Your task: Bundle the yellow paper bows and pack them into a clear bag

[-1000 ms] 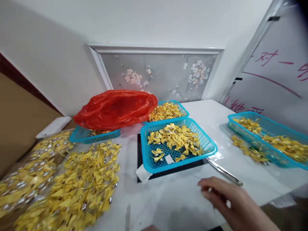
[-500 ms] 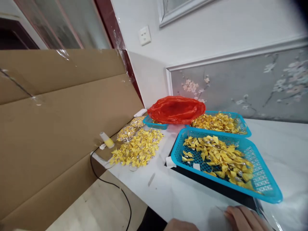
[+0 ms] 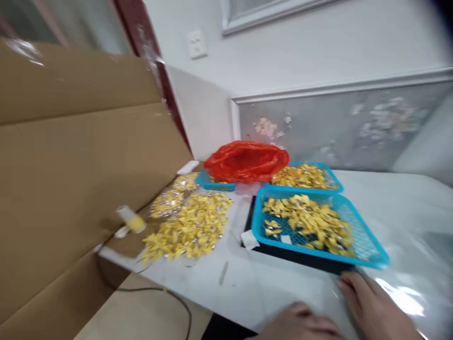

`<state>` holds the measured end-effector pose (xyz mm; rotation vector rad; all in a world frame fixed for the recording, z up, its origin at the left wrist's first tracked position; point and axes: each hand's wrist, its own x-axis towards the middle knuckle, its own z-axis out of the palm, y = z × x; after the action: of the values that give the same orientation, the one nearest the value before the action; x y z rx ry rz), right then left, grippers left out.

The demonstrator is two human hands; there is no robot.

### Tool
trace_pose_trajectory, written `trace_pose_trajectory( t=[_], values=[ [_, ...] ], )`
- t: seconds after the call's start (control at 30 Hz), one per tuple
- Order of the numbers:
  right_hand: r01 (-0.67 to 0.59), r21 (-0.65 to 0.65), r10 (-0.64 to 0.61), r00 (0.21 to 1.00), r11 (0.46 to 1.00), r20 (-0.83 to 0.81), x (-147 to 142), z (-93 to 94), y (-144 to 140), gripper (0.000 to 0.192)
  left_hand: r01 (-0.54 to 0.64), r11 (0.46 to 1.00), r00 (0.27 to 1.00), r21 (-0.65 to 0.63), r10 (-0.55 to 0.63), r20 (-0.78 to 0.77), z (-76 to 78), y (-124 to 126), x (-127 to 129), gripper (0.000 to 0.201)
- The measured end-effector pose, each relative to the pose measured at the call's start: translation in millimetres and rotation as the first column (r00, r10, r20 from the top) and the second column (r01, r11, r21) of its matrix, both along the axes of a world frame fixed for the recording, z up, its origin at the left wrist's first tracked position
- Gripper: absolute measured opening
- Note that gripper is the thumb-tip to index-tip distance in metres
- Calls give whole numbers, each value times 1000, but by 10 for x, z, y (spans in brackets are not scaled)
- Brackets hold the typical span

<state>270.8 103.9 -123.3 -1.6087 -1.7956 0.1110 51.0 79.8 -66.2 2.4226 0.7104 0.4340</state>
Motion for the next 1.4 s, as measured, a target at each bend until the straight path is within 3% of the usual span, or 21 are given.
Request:
trace_pose_trajectory(
  t=[0.07, 0.1, 0.23, 0.33, 0.43, 0.53, 0.63, 0.73, 0.87, 1.0, 1.27, 1.4],
  values=[
    [27, -81, -31, 998, 996, -47, -25, 174, 23, 24, 139, 990, 990, 27, -139, 6, -39, 87, 50, 34],
    [48, -96, -52, 998, 994, -41, -25, 255, 40, 26, 192, 974, 981, 121, -186, -60, -68, 134, 66, 41],
    [97, -149, -103, 994, 984, -31, 7, 478, 45, 28, 264, 894, 962, 361, -220, -160, -220, 282, 82, 57],
    [93, -183, -97, 995, 979, -9, -69, 550, -22, 22, 283, 859, 957, 426, -225, -181, -275, 293, 89, 56],
    [92, -198, -83, 995, 976, 54, -246, 545, -65, 14, 255, 881, 962, 400, -188, -199, -241, 278, 122, 49],
    [128, -174, -108, 987, 976, 122, -390, 489, -72, 22, 234, 913, 963, 333, -169, -212, -179, 299, 153, 45],
    [159, -129, -139, 978, 979, 153, -385, 433, -48, 24, 232, 937, 960, 263, -176, -220, -118, 347, 160, 55],
    [182, -92, -168, 975, 979, 142, -247, 410, 6, 22, 173, 963, 968, 205, -127, -216, -29, 400, 177, 65],
    [192, -65, -188, 980, 979, 63, -37, 405, 93, 18, 96, 973, 967, 208, -42, -253, 125, 501, 282, 54],
    [198, -74, -200, 980, 977, -14, 75, 405, 159, 18, 99, 968, 960, 231, -33, -277, 226, 640, 449, 53],
    [302, -163, -308, 951, 939, -13, 409, 525, 136, 17, 144, 950, 953, 277, -57, -299, 256, 735, 720, 52],
    [340, -240, -352, 936, 909, -6, 699, 650, 318, 14, 152, 946, 949, 286, -59, -311, 267, 741, 734, 50]
  ],
)
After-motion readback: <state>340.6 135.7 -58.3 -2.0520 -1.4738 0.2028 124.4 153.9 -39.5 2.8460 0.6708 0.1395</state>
